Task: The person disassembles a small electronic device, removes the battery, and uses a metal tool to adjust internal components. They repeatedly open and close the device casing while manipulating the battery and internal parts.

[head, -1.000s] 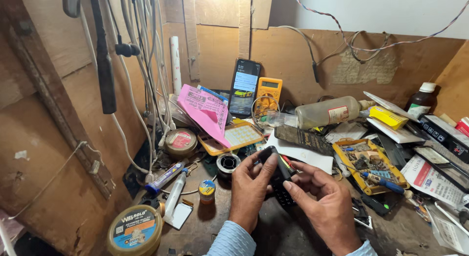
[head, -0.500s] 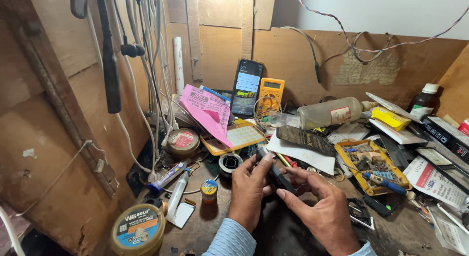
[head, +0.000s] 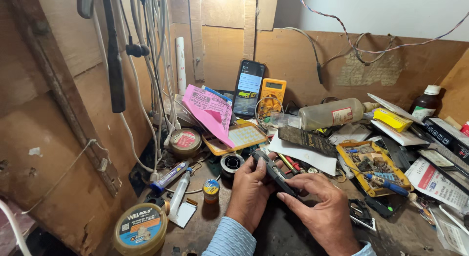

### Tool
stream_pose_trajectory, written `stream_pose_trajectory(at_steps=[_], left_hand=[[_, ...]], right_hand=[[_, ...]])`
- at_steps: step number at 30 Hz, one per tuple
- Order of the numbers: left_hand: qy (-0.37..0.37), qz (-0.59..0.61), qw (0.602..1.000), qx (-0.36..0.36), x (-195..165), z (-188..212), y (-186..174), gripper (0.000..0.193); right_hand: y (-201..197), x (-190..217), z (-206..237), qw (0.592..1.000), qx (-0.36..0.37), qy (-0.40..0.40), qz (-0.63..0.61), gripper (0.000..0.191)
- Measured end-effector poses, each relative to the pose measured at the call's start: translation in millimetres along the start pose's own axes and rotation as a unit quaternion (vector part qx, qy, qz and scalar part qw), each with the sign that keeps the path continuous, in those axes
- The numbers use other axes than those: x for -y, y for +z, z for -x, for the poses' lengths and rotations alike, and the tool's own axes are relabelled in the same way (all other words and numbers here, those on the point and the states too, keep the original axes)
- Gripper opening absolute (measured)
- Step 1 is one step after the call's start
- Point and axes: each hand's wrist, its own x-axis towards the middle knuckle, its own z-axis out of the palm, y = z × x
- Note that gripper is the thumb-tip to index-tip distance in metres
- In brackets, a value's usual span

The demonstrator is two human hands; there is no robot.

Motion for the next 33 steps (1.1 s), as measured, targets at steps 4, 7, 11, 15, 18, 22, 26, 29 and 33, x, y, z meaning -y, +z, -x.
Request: stream_pose_trajectory(at_steps=[4, 7, 11, 15, 18, 22, 26, 29, 33], left_hand=[[0.022, -0.032, 0.999, -0.009, 1.5, 0.0, 0.5, 0.039], [0.053, -0.083, 0.995, -0.023, 2.4, 4.3, 1.5, 0.041], [0.086, -0.121, 0.988, -0.043, 0.3, 6.5, 6.9, 0.049], [0.09, -0.208, 0.971, -0.075, -0.9, 8.1, 12.7, 0.059], [0.106, -0.23, 0.965, -0.065, -1.1, 9.1, 14.1, 0.058], [0.124, -0.208, 0.969, -0.043, 0.1, 8.3, 14.2, 0.057], [0.121, -0.199, 0.972, -0.036, 0.5, 7.7, 11.6, 0.058], [0.118, -0.191, 0.974, -0.036, 1.6, 7.1, 10.4, 0.059], [0.116, -0.177, 0.977, -0.032, 2.1, 5.9, 8.5, 0.057]], right_hand=[[0.0, -0.2, 0.6, 0.999, -0.017, 0.043, -0.003, 0.023], [-1.3, -1.3, 1.0, 0.997, -0.013, 0.07, -0.008, 0.02], [-0.8, -4.9, 1.2, 0.994, -0.013, 0.104, -0.009, 0.02], [-1.3, -11.3, 1.2, 0.981, -0.013, 0.185, -0.05, 0.023], [-1.2, -15.1, 0.8, 0.981, -0.021, 0.18, -0.072, 0.023], [-1.5, -15.1, 0.8, 0.981, -0.021, 0.185, -0.062, 0.023], [-2.1, -10.8, 1.4, 0.981, -0.02, 0.189, -0.028, 0.022], [-2.4, -8.2, 1.4, 0.981, -0.017, 0.194, -0.022, 0.022], [-2.0, -7.5, 1.7, 0.982, -0.018, 0.184, -0.033, 0.022]])
